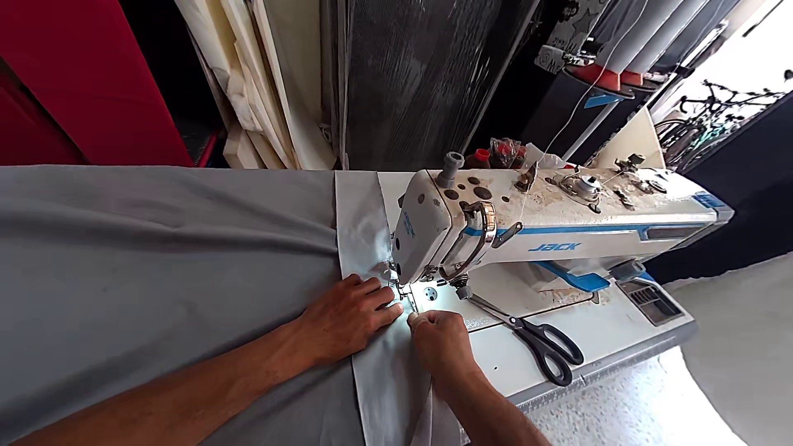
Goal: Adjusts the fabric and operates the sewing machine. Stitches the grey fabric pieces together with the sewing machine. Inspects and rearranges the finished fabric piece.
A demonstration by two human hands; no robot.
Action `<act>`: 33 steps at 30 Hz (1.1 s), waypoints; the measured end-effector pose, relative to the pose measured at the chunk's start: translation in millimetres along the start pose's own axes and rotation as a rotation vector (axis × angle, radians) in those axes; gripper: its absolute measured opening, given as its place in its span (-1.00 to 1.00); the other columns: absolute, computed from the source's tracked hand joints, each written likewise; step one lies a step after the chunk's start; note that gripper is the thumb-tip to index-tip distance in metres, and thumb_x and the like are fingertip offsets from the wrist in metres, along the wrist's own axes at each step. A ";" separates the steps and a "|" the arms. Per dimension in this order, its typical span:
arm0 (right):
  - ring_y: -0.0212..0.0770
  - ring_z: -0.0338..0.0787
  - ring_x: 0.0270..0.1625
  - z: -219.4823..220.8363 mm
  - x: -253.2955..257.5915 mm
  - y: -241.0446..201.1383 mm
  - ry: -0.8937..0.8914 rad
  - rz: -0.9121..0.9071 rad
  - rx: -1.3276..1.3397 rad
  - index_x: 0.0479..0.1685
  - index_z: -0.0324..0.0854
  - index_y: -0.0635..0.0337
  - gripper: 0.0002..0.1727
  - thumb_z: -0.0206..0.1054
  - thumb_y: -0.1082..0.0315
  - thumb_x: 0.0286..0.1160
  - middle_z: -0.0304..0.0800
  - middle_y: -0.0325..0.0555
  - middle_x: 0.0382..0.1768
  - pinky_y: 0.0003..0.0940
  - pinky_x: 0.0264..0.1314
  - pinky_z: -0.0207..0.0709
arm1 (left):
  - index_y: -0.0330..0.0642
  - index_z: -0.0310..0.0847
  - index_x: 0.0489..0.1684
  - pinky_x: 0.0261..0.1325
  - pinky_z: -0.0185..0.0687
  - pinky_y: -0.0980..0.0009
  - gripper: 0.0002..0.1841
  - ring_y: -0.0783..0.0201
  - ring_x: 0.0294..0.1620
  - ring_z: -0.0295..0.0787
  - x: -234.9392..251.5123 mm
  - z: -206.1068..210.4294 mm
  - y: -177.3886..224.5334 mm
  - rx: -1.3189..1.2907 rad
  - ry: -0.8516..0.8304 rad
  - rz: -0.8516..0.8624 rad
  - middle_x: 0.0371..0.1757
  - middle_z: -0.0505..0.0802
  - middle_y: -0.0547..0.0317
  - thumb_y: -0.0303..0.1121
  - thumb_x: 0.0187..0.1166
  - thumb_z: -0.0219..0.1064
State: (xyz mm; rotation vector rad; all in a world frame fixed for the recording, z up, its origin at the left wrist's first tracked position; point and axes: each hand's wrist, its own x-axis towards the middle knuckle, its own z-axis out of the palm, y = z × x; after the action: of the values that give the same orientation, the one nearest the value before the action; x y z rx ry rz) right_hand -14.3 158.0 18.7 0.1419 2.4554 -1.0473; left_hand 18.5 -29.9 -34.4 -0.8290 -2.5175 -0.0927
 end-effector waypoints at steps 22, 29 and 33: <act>-0.29 0.78 -0.40 -22.5 -54.9 83.8 -0.203 -0.144 0.354 -0.27 0.79 0.26 -0.77 0.27 0.38 0.70 0.80 -0.12 -0.48 -0.28 -0.27 0.67 | 0.15 0.28 0.83 0.63 -0.34 -0.66 -0.08 -0.36 0.88 -0.04 -234.6 -113.0 52.1 0.201 -0.129 -1.207 0.85 0.30 -0.08 0.48 0.58 -0.36; -0.17 0.84 -0.40 -3.6 -71.2 90.3 -0.271 -0.166 0.406 -0.28 0.80 0.23 -0.77 0.33 0.30 0.65 0.83 -0.06 -0.45 -0.13 -0.32 0.76 | -0.18 0.62 0.52 0.65 0.16 -0.43 -0.52 -0.29 0.67 0.41 -149.9 -147.3 14.2 0.115 -0.241 -1.114 0.59 0.62 -0.20 -0.14 0.71 0.27; -0.31 0.79 -0.48 0.1 -68.8 98.5 -0.235 -0.257 0.436 -0.32 0.83 0.12 -0.78 0.35 0.23 0.60 0.81 -0.21 -0.52 -0.25 -0.39 0.68 | -0.12 0.73 0.33 0.26 0.76 0.02 -0.60 0.08 0.17 0.84 -39.3 -110.9 150.6 -0.221 -0.047 -0.998 0.11 0.88 0.06 -0.14 0.74 0.13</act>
State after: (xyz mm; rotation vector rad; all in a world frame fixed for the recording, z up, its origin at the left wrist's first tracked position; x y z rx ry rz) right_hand 73.3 233.1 -14.8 -0.1565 2.0416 -1.6031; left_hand 179.8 48.1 32.1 0.4302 -2.7401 -0.6803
